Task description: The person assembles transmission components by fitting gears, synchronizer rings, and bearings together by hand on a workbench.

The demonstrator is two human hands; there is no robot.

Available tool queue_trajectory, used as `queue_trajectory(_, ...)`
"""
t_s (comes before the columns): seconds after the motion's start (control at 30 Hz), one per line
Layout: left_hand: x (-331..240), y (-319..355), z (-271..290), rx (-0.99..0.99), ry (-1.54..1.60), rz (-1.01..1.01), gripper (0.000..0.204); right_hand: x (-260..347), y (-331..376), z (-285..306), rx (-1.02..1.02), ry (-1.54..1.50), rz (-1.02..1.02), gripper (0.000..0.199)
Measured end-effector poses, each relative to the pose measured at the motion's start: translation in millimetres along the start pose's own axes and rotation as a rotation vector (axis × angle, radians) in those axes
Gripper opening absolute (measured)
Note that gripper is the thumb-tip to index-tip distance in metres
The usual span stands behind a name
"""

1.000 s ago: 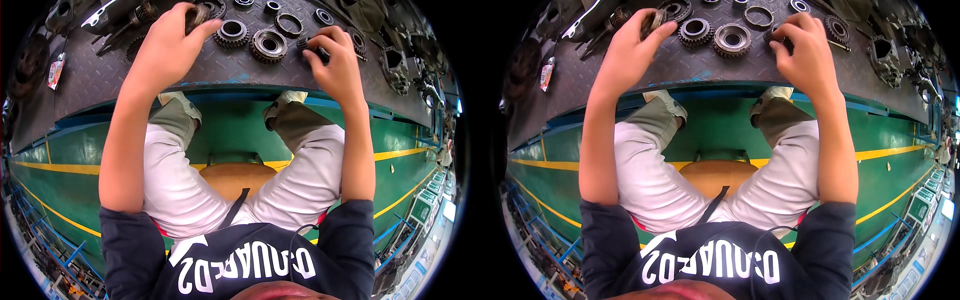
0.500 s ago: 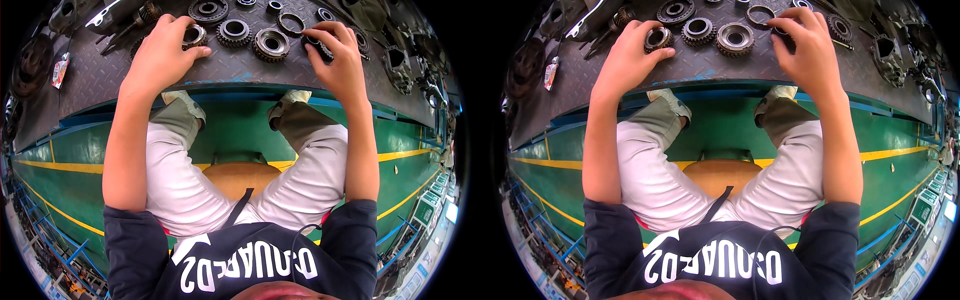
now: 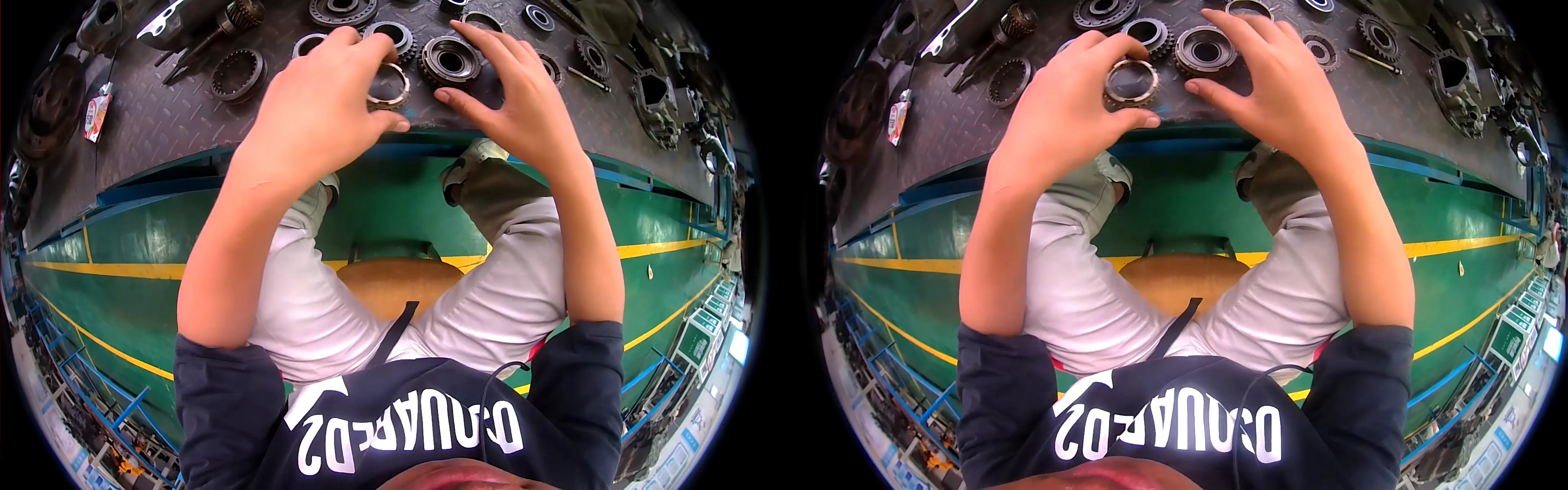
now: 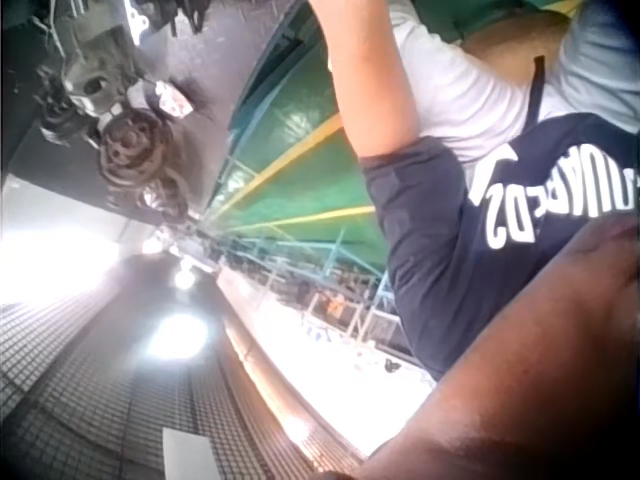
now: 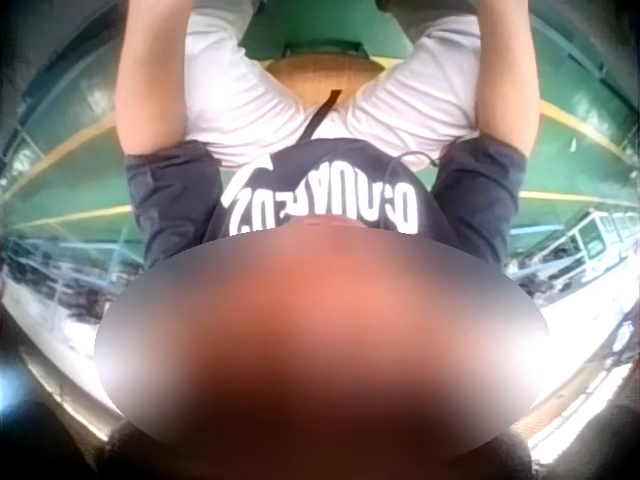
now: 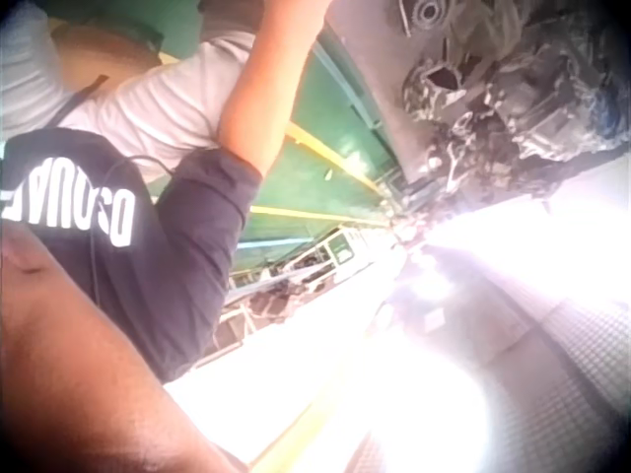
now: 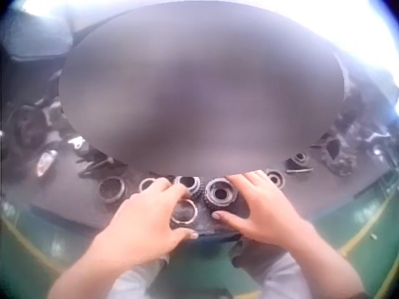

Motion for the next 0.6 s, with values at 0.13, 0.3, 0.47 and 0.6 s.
queue_trajectory(0.13, 2.4, -3.3, 2.1, 0.023, -0.064, -0.003, 0.055, -12.9, 1.8, -15.1, 0.057, 0.001, -0.138, 0.067)
queue_trajectory(0.3, 11.4, 3.4, 7.2, 0.087, -0.024, 0.059, 0.054, -19.3, 0.2, -5.4, -0.004, -0.024, -0.097, 0.062)
queue_trajectory(0.47, 20.6, 2.7, 8.2, 0.033, -0.036, 0.031, 0.055, -26.8, 12.1, 12.8, -0.009, 0.011, -0.227, 0.060)
queue_trajectory(0.6, 22.4, 1.2, 9.2, -0.012, -0.036, 0.006, 0.053, -23.8, 8.3, 13.7, -0.013, 0.042, -0.202, 0.059)
Point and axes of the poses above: each hand's wrist, its own y-axis away from the middle knuckle, its own z-axis out of the back of the hand, x = y × z, the point moved 2 cm from there along -y, towards the middle knuckle, and after that the axes turned 12 degrees about -y, right-handed, at the moved point
